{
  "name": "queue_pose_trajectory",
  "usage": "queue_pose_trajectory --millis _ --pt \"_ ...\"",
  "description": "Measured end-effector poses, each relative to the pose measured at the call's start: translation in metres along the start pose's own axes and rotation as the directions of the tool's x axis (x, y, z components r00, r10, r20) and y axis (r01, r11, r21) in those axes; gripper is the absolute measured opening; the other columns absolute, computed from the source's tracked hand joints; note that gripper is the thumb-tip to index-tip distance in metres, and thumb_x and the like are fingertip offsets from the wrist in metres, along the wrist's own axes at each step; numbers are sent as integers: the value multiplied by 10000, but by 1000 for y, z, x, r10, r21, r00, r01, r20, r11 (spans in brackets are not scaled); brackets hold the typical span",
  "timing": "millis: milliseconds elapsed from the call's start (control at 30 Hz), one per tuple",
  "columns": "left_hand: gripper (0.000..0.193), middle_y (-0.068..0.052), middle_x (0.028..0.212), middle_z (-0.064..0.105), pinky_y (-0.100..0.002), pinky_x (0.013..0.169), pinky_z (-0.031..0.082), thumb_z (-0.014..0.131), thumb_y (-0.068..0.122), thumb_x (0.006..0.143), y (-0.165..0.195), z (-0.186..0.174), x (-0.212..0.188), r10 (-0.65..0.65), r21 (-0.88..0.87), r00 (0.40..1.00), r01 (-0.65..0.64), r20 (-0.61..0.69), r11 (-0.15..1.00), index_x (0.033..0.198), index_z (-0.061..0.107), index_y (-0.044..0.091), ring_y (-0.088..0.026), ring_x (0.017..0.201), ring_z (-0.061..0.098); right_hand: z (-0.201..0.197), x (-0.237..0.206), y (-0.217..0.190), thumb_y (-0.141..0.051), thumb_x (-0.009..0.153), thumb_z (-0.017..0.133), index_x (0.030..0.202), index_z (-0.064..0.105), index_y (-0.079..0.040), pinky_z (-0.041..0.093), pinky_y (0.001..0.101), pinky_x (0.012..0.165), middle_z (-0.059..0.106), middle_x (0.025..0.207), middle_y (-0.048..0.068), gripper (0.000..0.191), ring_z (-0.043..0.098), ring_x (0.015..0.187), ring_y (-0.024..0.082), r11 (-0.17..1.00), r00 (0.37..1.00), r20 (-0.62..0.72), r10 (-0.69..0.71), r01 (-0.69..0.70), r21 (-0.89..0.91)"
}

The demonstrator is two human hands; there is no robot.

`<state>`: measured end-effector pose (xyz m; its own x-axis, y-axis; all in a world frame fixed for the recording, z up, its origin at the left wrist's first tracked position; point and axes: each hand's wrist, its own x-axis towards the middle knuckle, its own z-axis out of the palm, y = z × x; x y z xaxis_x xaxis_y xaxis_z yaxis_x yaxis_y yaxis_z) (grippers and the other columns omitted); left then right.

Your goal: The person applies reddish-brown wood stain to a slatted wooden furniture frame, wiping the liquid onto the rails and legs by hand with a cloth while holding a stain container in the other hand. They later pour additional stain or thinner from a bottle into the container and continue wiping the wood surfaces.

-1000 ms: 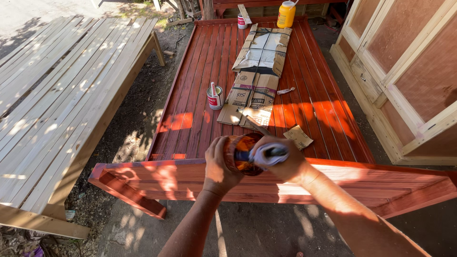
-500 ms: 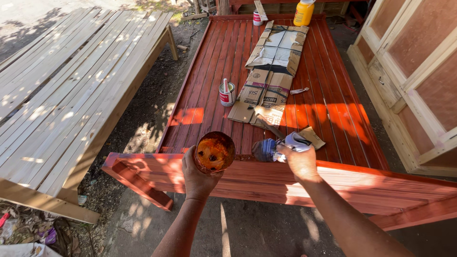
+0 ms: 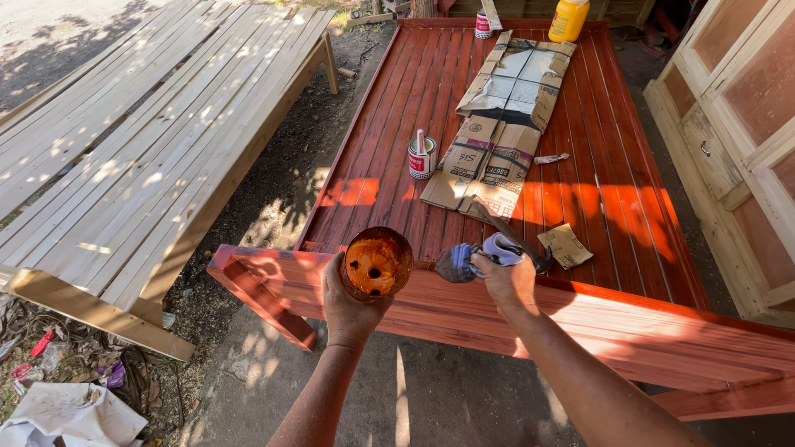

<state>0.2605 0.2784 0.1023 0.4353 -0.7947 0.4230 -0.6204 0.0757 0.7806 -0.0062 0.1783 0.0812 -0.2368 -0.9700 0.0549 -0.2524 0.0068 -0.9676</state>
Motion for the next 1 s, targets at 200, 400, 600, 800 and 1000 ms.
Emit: queue_pose_trajectory --millis 200,400,600,800,1000 --pt "1082 -151 1338 451 -462 1068 472 980 238 537 8 12 2 51 -2 998 -50 24 999 1418 370 87 -341 1259 485 -58 7 31 37 818 794 1112 625 9 584 351 865 701 1046 82 341 689 938 184 888 996 25 -88 67 454" --pt "1088 -153 1344 458 -466 1092 469 961 308 553 11 32 2 132 -71 988 -126 78 989 1439 374 74 -335 1267 487 -110 -10 20 46 810 745 1082 638 -19 610 393 751 716 987 77 300 706 853 197 909 986 -86 145 -99 404" --pt "1093 -180 1349 482 -516 1089 439 909 509 589 7 50 5 306 -81 952 -303 21 949 1431 397 38 -356 1276 489 -135 -31 -7 -6 843 782 1064 678 -17 566 294 772 740 983 94 245 695 869 163 985 978 -129 -165 169 20" --pt "1033 -187 1349 483 -510 1083 438 884 465 616 17 52 4 284 -79 958 -281 41 957 1422 402 34 -370 1279 488 -108 -65 -7 -88 806 807 997 706 -56 608 318 784 719 1057 101 219 703 920 200 688 743 177 -645 666 -290" --pt "972 -145 1342 486 -460 1084 457 910 382 623 35 47 3 212 -133 974 -200 81 971 1396 411 69 -330 1278 488 -96 -96 21 -144 679 854 1089 694 -204 601 380 891 597 1259 151 444 649 1100 350 481 585 448 -676 811 -333"
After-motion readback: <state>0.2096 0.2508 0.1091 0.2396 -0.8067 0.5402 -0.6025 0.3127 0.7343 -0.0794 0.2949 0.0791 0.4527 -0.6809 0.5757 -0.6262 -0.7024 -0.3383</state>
